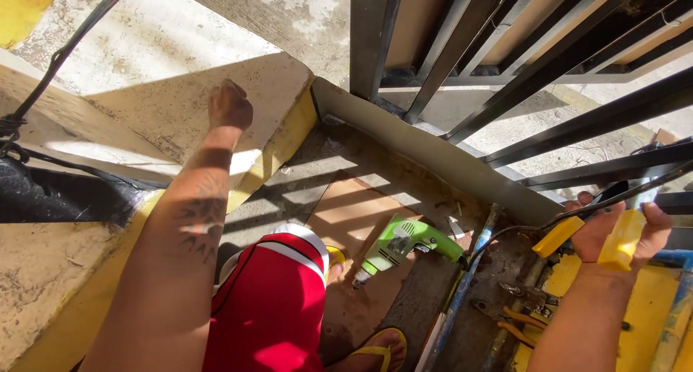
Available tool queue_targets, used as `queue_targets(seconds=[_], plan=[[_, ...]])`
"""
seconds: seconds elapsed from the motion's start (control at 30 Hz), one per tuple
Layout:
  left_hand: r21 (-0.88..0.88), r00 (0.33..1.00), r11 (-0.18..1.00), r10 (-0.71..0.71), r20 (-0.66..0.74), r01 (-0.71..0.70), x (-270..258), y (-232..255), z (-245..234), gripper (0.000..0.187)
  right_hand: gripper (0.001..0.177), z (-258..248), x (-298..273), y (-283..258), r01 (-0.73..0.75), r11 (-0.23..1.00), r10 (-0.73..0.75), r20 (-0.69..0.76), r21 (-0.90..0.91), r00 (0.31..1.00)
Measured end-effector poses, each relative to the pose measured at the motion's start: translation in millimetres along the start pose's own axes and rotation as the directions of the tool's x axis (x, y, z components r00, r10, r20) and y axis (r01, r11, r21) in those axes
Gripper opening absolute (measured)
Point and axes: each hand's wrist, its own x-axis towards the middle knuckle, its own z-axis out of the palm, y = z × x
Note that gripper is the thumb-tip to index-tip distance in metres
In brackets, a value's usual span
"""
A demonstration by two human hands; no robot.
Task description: Installing and securing a metal sheet to a balcony railing using a drill and pop riveter.
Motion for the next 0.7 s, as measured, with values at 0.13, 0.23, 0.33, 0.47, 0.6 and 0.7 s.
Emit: queue_targets(seconds=[0.13, 0.23, 0.33, 0.47, 0.6, 0.7], plan=[[0.254, 0.973, 0.949, 0.215, -0.084, -0.188, -22.3, -20.2, 8.4, 0.031, 0.049, -3.9, 1.8, 3.5, 0.084, 0.994, -0.084, -0.01, -0.063, 0.996], [0.31, 0.955, 0.928, 0.261, -0.144, -0.207, -40.2, -5.6, -2.2, 0.034, 0.058, -0.5, -12.9, 8.2, 0.024, 0.994, -0.028, -0.045, -0.102, 0.999], [0.412, 0.903, 0.858, 0.399, -0.159, -0.306, -53.7, 29.8, -8.9, 0.035, 0.047, -7.2, -30.2, 15.8, -0.068, 0.997, 0.068, -0.006, 0.023, 0.998], [0.317, 0.64, 0.595, 0.767, 0.051, -0.738, -80.2, 117.5, 2.2, 0.025, 0.051, 1.6, -46.8, 27.0, 0.041, 0.999, -0.04, 0.026, -0.016, 0.999], [-0.073, 0.283, 0.327, 0.893, 0.349, -0.942, -147.5, 220.6, 13.5, 0.019, 0.072, 24.3, -79.8, 26.6, 0.042, 0.999, -0.043, 0.076, 0.019, 0.996], [-0.157, 0.143, 0.275, 0.813, 0.564, -0.949, -183.3, 263.2, 43.0, 0.017, 0.08, 23.5, -109.5, 40.1, 0.017, 0.998, -0.018, 0.01, 0.052, 1.0]])
